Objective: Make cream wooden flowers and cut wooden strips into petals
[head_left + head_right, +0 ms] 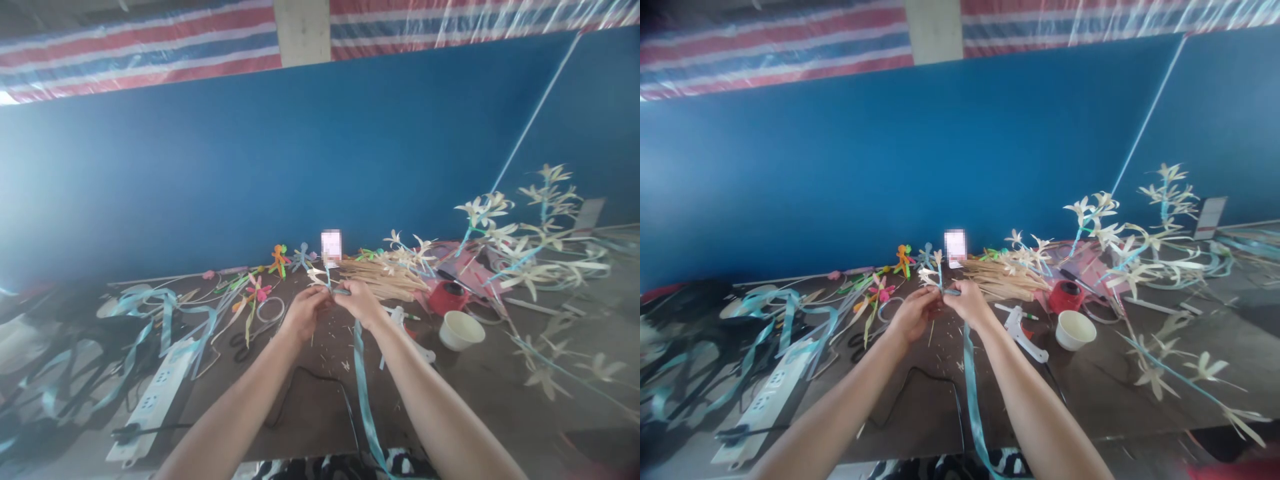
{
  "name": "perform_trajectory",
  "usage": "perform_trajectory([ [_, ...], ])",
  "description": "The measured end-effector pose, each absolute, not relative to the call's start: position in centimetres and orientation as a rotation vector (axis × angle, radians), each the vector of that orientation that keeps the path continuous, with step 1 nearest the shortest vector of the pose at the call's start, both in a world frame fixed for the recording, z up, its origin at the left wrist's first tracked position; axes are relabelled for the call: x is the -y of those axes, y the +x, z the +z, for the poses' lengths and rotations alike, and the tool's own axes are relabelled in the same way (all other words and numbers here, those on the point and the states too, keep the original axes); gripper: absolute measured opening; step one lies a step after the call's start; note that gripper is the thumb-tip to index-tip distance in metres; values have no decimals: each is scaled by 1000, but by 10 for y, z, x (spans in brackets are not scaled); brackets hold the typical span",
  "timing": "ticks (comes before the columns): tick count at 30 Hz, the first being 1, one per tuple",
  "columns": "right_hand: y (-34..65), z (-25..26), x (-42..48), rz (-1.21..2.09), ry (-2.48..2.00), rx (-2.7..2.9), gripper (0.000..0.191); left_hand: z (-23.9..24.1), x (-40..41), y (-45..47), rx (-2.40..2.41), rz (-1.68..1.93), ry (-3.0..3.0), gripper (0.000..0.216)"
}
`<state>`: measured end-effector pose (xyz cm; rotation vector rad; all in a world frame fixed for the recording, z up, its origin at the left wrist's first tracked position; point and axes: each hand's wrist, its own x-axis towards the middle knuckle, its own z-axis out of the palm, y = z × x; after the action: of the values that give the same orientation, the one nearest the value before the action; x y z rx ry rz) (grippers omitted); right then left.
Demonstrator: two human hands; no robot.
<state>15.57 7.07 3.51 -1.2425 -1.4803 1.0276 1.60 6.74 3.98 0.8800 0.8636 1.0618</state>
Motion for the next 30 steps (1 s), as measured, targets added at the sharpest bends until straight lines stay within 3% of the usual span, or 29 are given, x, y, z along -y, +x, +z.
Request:
perform_trajectory([
  [6,156,34,-71,1383,-1025,1325,14,45,-64,11,-817,954,900,26],
  [13,159,39,-70,1642,-994,1206,15,46,-66,9,-794,955,895,18],
  [21,163,40,-72,1589,-1061,1297,18,47,-66,8,-828,942,890,21],
  [30,163,49,-72,1102,-1202,1559,12,40,-72,6,-842,968,929,23],
])
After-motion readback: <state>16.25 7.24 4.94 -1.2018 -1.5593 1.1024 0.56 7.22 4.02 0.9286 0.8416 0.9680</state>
